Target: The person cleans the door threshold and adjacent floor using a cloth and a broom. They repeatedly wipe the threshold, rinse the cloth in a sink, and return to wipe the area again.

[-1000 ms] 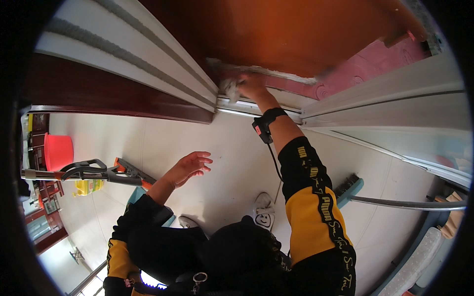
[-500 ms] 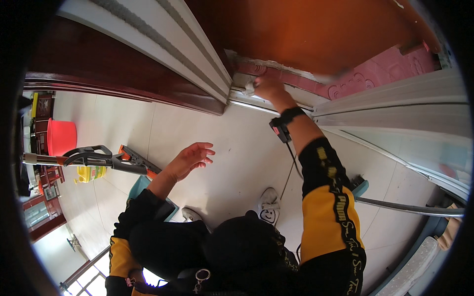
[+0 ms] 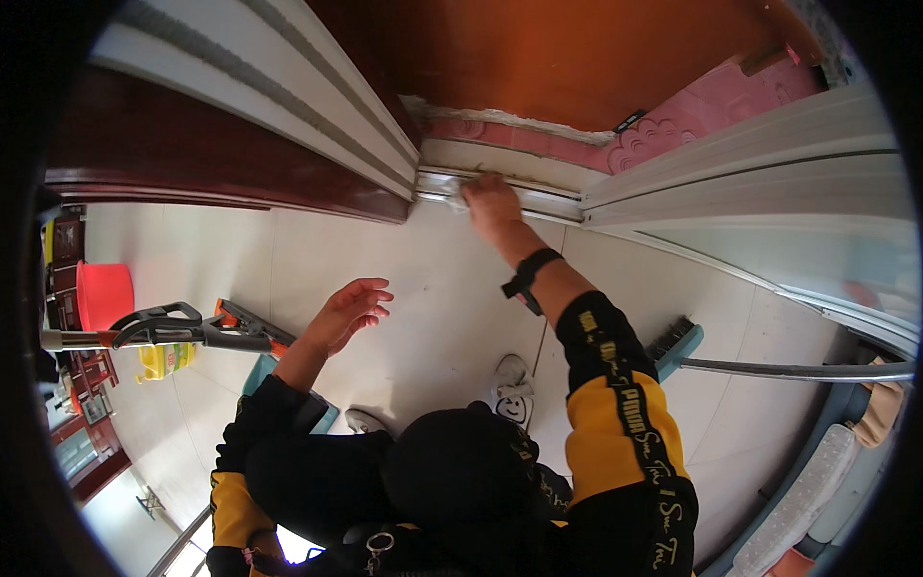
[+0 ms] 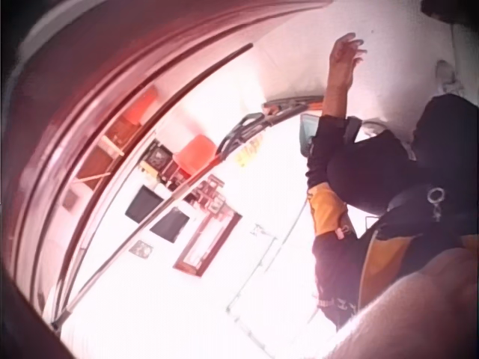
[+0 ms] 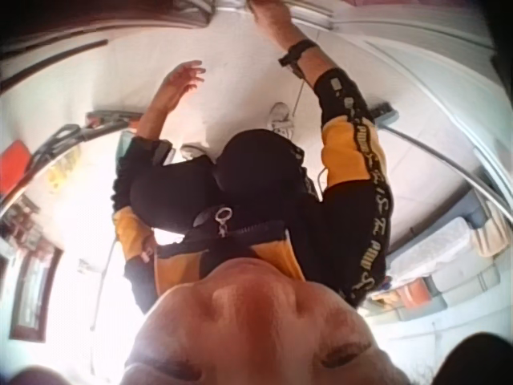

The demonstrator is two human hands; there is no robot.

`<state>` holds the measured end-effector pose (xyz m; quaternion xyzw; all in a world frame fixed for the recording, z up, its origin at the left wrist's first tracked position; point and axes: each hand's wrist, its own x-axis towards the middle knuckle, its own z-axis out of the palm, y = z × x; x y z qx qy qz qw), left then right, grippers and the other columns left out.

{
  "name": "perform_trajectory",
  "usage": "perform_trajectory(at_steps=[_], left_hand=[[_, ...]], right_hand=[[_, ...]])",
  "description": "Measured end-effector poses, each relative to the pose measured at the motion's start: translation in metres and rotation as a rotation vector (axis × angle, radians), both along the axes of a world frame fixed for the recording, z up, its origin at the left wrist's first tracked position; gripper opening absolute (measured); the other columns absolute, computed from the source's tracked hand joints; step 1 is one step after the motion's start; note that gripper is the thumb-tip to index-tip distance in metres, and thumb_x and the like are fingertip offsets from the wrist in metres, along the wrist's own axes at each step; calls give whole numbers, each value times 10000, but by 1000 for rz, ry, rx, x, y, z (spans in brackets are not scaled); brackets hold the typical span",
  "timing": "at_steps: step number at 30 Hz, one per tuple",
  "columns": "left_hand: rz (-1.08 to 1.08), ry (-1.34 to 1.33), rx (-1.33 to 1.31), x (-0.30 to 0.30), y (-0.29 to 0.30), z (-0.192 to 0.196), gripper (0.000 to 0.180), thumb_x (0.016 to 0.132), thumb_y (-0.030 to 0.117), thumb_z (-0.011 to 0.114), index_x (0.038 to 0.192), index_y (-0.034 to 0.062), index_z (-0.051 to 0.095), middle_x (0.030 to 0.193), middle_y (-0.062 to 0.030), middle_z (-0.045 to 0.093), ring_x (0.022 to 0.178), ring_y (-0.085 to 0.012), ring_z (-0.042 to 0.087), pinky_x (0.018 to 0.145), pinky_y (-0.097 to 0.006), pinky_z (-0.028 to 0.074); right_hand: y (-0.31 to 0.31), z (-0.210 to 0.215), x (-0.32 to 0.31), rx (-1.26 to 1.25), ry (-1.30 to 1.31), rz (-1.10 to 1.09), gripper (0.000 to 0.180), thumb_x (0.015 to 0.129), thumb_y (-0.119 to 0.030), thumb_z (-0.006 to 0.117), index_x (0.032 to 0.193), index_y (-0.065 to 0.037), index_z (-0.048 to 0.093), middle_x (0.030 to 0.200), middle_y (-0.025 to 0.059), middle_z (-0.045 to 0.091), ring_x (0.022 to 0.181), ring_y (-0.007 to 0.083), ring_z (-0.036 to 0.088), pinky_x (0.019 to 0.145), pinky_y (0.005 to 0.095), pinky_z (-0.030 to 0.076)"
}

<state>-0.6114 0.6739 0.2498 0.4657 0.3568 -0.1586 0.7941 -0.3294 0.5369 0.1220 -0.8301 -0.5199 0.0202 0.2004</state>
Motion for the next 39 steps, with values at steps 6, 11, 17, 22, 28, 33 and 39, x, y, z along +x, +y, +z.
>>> perform_trajectory(at_steps=[6,11,17,22,28,33,39], left_hand=[[-10,-47,-79,-7,-3,-1,282,934,175,512,1211,119,508,1100,-13,582,930,-117,552,799,-263,415],[10,-55,-80,0,-6,-1,266,934,165,505,1196,125,517,1087,-11,583,918,-114,552,784,-258,417],[-26,-33,-77,5,-9,-3,257,932,174,511,1184,128,524,1081,-11,578,907,-113,554,778,-256,415],[8,-14,-119,2,-9,-3,260,929,171,516,1185,125,525,1070,-17,580,902,-116,556,778,-262,421],[110,-66,-92,-8,-2,1,270,930,152,515,1195,99,518,1064,-35,590,884,-121,561,761,-256,434],[128,-14,-125,-14,0,0,275,933,133,506,1199,64,509,1058,-50,597,853,-129,572,731,-252,448],[168,-18,-120,-5,2,-6,278,927,127,510,1198,63,507,1053,-56,598,847,-126,577,719,-248,455]], right_hand=[[-87,38,34,-259,193,-272,212,730,-82,558,941,-87,582,930,199,581,890,367,573,764,448,477],[-132,53,16,-117,57,-278,353,734,-35,542,1086,-60,540,1027,214,538,980,385,529,828,452,462],[-82,2,20,-54,-9,-534,363,707,-10,573,1065,-60,534,1002,174,538,964,378,515,860,460,434],[-14,-1,-28,154,177,-263,282,711,-44,559,986,-108,574,956,140,566,947,357,525,834,428,442],[-22,30,-35,186,501,-140,296,707,-42,555,990,-114,604,953,112,587,971,306,561,827,388,469],[-29,35,66,-34,50,-732,355,720,-59,581,1073,-75,554,1122,185,509,1029,391,478,834,480,414],[-42,12,135,-553,-333,-951,293,816,-223,552,1079,-107,604,1160,111,539,1102,292,496,864,463,422]])
